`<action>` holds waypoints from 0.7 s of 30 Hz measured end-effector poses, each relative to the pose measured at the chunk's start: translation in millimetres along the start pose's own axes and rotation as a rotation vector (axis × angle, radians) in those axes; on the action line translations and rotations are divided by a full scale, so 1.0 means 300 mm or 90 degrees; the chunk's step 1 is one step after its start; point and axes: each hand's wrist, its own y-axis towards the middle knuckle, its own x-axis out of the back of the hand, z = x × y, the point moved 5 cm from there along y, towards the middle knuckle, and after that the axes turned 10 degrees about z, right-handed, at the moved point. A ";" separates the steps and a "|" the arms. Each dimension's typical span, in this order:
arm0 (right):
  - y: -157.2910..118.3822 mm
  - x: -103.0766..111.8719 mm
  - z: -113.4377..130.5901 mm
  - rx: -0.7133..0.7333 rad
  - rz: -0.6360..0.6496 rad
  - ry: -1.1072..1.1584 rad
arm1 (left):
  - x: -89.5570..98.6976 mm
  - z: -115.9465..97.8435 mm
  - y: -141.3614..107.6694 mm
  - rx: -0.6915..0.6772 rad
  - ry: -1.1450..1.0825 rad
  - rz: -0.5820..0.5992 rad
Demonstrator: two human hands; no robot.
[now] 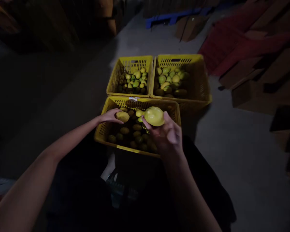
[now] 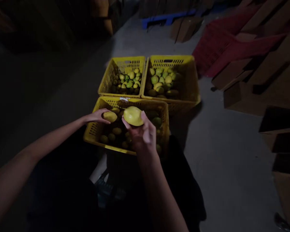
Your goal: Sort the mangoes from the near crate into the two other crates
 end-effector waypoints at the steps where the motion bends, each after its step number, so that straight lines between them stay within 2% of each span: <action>1: 0.006 -0.007 -0.013 -0.004 0.011 -0.009 | 0.017 -0.075 -0.054 -0.035 -0.097 -0.006; 3: 0.016 -0.012 -0.042 -0.039 0.022 -0.038 | 0.029 -0.200 -0.162 -0.094 -0.293 -0.010; 4: 0.021 -0.012 -0.055 -0.058 0.024 -0.061 | 0.034 -0.247 -0.211 -0.131 -0.385 -0.045; 6: 0.027 -0.006 -0.072 -0.087 0.024 -0.113 | 0.018 -0.305 -0.279 -0.181 -0.557 -0.078; 8: 0.028 -0.001 -0.080 -0.098 0.032 -0.132 | -0.017 -0.325 -0.304 -0.188 -0.715 -0.095; 11: 0.022 -0.005 -0.073 -0.071 0.063 -0.118 | -0.071 -0.327 -0.281 -0.158 -0.936 -0.136; 14: 0.016 -0.010 -0.060 -0.055 0.093 -0.163 | -0.102 -0.345 -0.231 -0.178 -1.085 -0.143; 18: 0.029 -0.017 -0.054 -0.064 0.144 -0.242 | -0.110 -0.370 -0.175 -0.203 -1.154 -0.117; 21: 0.044 -0.026 -0.042 -0.028 0.184 -0.299 | -0.093 -0.372 -0.159 -0.234 -1.185 -0.137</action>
